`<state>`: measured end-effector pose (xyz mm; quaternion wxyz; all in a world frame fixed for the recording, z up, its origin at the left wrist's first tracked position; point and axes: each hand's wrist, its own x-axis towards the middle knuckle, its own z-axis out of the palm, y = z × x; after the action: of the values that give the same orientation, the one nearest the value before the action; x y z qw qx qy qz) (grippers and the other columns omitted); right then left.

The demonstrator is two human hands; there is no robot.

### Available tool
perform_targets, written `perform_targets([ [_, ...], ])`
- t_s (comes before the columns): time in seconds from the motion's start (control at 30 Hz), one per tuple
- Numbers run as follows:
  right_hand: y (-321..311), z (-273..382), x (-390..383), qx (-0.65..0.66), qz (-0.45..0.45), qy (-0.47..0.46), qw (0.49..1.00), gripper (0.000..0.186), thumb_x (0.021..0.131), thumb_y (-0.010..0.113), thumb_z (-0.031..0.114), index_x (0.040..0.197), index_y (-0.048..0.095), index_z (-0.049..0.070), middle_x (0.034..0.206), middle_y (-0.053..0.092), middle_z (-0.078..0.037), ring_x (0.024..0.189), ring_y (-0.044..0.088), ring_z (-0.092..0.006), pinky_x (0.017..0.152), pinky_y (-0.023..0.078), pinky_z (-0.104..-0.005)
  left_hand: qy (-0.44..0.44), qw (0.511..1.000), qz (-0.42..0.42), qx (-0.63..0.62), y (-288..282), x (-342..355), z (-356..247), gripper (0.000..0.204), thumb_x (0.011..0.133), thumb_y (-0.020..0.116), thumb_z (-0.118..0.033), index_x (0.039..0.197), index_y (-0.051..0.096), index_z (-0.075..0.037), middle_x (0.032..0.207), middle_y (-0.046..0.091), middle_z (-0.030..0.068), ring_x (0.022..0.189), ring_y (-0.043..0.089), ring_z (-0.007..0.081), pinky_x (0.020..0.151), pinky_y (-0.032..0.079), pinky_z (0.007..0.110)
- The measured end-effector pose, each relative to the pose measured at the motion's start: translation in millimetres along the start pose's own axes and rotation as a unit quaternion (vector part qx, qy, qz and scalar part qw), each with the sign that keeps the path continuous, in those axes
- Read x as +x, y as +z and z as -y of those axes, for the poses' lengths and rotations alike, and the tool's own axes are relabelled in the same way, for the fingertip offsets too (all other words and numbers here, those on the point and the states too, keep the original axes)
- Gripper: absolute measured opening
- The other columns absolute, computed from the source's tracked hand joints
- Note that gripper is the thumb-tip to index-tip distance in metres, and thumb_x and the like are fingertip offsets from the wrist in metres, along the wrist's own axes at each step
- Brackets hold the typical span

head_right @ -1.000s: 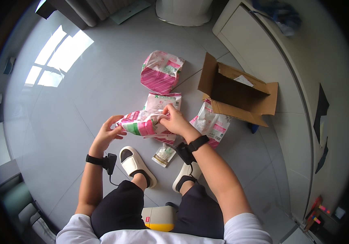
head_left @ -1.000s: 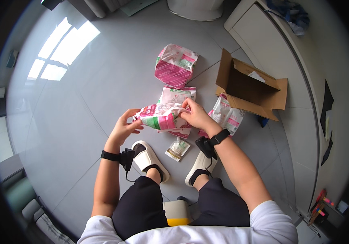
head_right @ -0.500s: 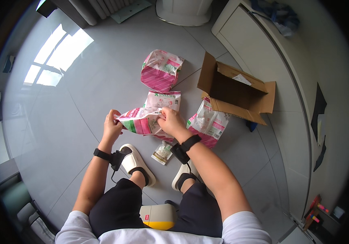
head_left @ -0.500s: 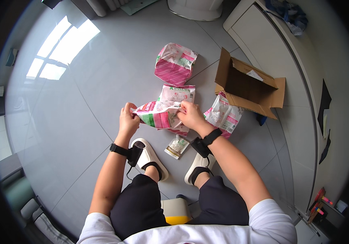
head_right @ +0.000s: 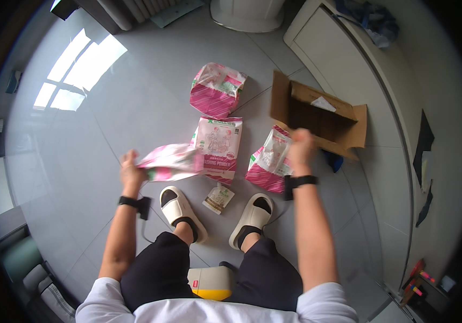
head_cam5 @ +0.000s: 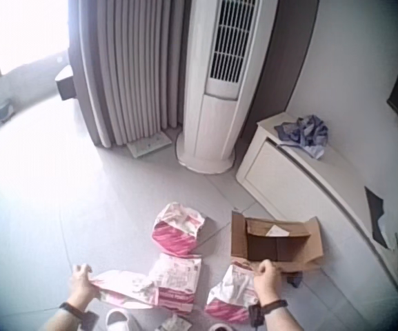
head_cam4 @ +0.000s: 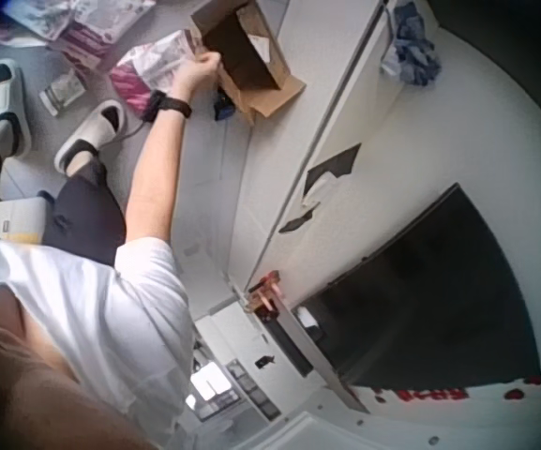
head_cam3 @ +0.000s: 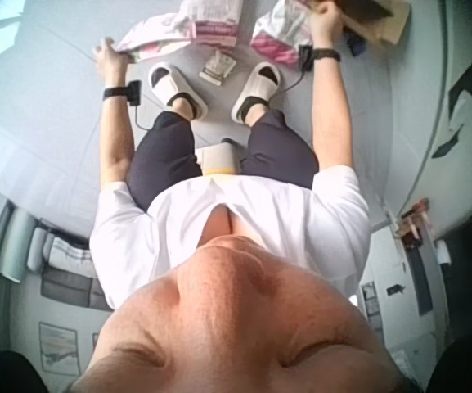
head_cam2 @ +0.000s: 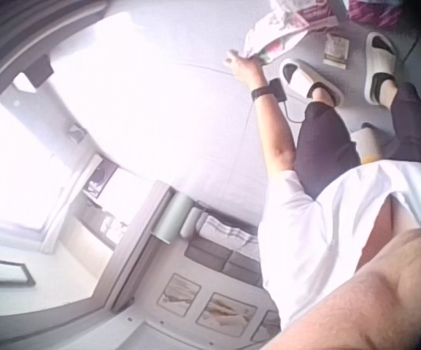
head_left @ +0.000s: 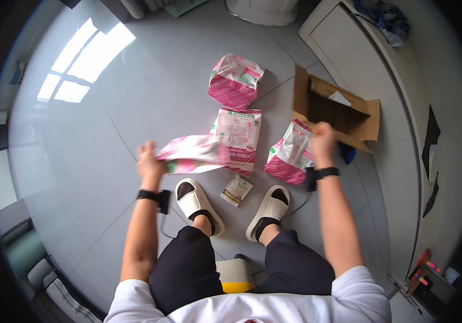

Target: The person unboxes bags of washing powder and a bottle of soap, places the bags into a lower cabinet beneath a sink, and puts the soap bottle into an upper cabinet.

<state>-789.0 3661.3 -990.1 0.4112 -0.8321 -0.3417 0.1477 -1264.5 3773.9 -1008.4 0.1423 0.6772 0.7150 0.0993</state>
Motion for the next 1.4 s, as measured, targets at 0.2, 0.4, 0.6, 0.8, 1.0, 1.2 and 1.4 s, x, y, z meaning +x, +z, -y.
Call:
perform_targets([
  [0.2, -9, 62, -51, -0.009, 0.082, -0.195, 0.977, 0.010, 0.067, 0.047, -0.009, 0.069, 0.051, 0.000, 0.067, 0.053, -0.015, 0.062, 0.056, -0.0288, 0.057, 0.045, -0.0345, -0.028, 0.998, -0.047, -0.027, -24, -16, 82, 0.015, 0.068, 0.049, 0.002, 0.074, 0.060, -0.006, 0.079, 0.056, 0.0157, 0.074, 0.056, 0.0358, 0.065, 0.046, 0.041],
  [0.4, 12, 56, -83, 0.072, 0.181, -0.122, 0.973, 0.007, 0.070, 0.047, -0.006, 0.070, 0.052, -0.001, 0.064, 0.053, -0.011, 0.060, 0.054, -0.0214, 0.055, 0.043, -0.0298, -0.053, 0.997, -0.028, -0.038, -25, -17, 82, 0.016, 0.067, 0.048, 0.003, 0.075, 0.060, -0.004, 0.079, 0.056, 0.0145, 0.076, 0.056, 0.0349, 0.068, 0.046, 0.040],
  [0.6, 47, 56, -112, 0.088, 0.325, -0.024, 0.941, 0.004, 0.081, 0.054, 0.003, 0.078, 0.057, 0.001, 0.066, 0.058, -0.003, 0.060, 0.054, -0.0109, 0.054, 0.043, -0.0267, -0.071, 0.990, -0.008, -0.123, -31, -21, 76, 0.011, 0.071, 0.057, -0.005, 0.081, 0.059, -0.002, 0.086, 0.056, 0.0143, 0.080, 0.059, 0.0283, 0.068, 0.049, 0.036],
  [0.8, 113, 83, -149, 0.033, 0.510, -0.042, 0.858, 0.013, 0.078, 0.060, 0.012, 0.084, 0.058, 0.001, 0.075, 0.064, -0.012, 0.073, 0.063, -0.0244, 0.067, 0.049, -0.0353, -0.028, 0.992, 0.101, -0.069, -51, -33, 84, 0.035, 0.061, 0.078, -0.015, 0.088, 0.058, -0.004, 0.091, 0.052, 0.0128, 0.077, 0.058, 0.0284, 0.071, 0.052, 0.036],
  [1.0, 192, 100, -183, 0.052, 0.531, 0.182, 0.826, 0.045, 0.088, 0.061, 0.040, 0.090, 0.061, -0.005, 0.074, 0.061, -0.010, 0.057, 0.061, -0.0175, 0.049, 0.050, -0.0286, -0.063, 0.992, 0.050, 0.100, -35, -41, 83, 0.034, 0.065, 0.078, -0.026, 0.087, 0.058, -0.010, 0.091, 0.058, 0.0068, 0.078, 0.062, 0.0305, 0.065, 0.051, 0.041],
  [1.2, 238, 75, -197, 0.081, 0.538, 0.226, 0.808, 0.038, 0.089, 0.061, 0.035, 0.084, 0.061, -0.003, 0.070, 0.057, -0.005, 0.058, 0.057, -0.0133, 0.049, 0.048, -0.0269, -0.032, 0.992, 0.048, 0.110, -23, -54, 86, 0.022, 0.069, 0.071, -0.018, 0.084, 0.057, -0.011, 0.087, 0.059, 0.0079, 0.074, 0.062, 0.0324, 0.063, 0.050, 0.042],
  [1.4, 252, 116, -210, 0.205, 0.500, 0.045, 0.840, 0.028, 0.087, 0.060, 0.017, 0.068, 0.055, -0.002, 0.058, 0.051, -0.006, 0.055, 0.043, -0.0118, 0.052, 0.038, -0.0316, 0.030, 0.999, -0.036, -0.021, -51, -39, 114, 0.014, 0.071, 0.059, 0.000, 0.081, 0.050, -0.006, 0.079, 0.053, 0.0113, 0.070, 0.054, 0.0359, 0.059, 0.043, 0.043],
])
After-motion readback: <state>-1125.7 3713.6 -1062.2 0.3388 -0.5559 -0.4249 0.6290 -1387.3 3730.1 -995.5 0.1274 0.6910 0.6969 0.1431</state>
